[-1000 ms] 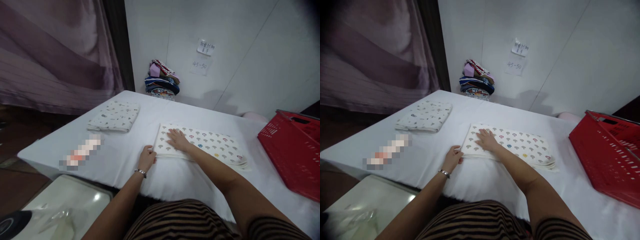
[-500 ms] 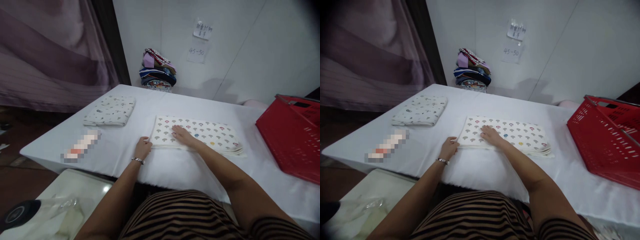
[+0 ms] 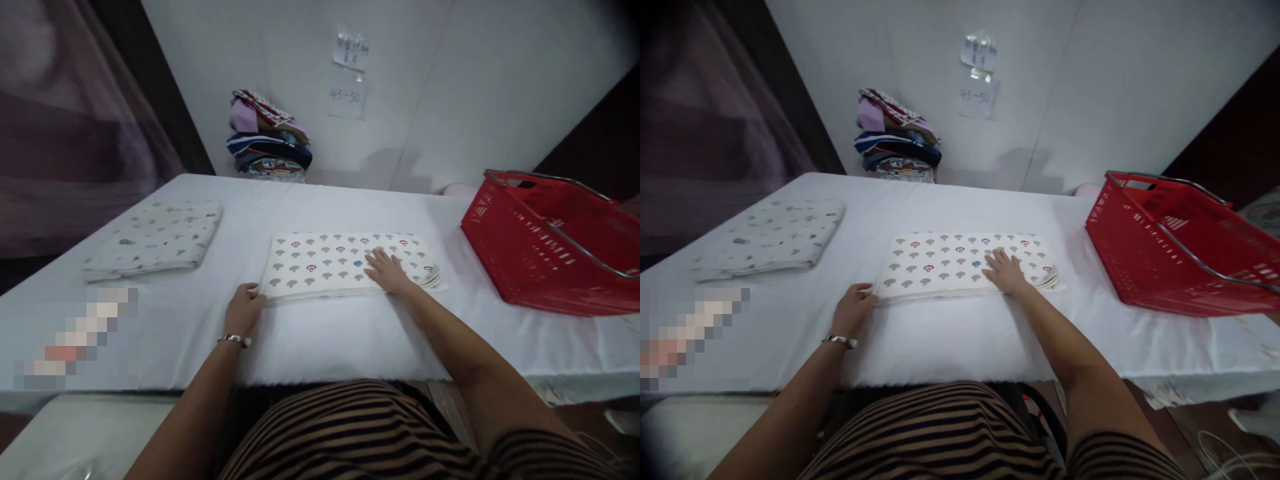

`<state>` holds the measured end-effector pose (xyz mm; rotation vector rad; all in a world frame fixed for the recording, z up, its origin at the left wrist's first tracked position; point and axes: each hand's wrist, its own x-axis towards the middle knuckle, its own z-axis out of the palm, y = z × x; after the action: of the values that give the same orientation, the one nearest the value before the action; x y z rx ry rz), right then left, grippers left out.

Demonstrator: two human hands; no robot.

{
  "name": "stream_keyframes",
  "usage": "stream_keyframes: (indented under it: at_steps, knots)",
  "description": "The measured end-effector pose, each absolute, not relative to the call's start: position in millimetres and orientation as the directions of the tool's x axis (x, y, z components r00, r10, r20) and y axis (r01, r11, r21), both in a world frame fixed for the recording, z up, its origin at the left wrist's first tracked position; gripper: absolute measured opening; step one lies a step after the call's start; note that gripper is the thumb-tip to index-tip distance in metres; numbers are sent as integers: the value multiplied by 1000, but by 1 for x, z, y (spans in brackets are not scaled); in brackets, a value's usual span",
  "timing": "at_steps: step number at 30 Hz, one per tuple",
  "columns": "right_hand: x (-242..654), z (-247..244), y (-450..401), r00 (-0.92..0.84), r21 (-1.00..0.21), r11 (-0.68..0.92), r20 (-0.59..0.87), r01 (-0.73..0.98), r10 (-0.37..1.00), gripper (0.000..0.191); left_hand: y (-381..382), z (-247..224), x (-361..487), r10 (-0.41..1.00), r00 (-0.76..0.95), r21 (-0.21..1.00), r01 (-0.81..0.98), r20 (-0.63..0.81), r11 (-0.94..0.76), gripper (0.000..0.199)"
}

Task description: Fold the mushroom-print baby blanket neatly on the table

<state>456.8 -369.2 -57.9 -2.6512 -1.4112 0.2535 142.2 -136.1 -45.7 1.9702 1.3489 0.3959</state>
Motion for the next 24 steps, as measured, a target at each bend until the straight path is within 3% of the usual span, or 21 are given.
stream_keyframes:
  at_steps: [5, 10, 13, 16, 19, 24]
  knots:
    - [461, -47, -375, 547, -315, -537, -63, 783, 835, 57, -129, -44, 142, 889, 437, 606, 747, -137, -274, 40]
    - [483, -40, -412, 660, -219, -638, 44, 738, 750, 54, -128, -36, 146, 887, 450, 425, 827, -108, -368, 33]
    - [493, -35, -432, 738, -135, -727, 63, 674, 672, 53, -134, -27, 160, 828, 551, 277, 783, 107, -557, 34]
    - [496, -36, -443, 775, -108, -768, 49, 631, 630, 57, -143, -27, 185, 599, 742, 179, 573, 302, -800, 39]
    - [494, -46, -449, 810, -124, -802, 17, 584, 587, 59, -145, -41, 206, 461, 852, 118, 446, 249, -887, 49]
    - [493, -61, -457, 826, -143, -818, -5, 557, 563, 60, -137, -67, 211, 522, 845, 137, 507, 113, -851, 60]
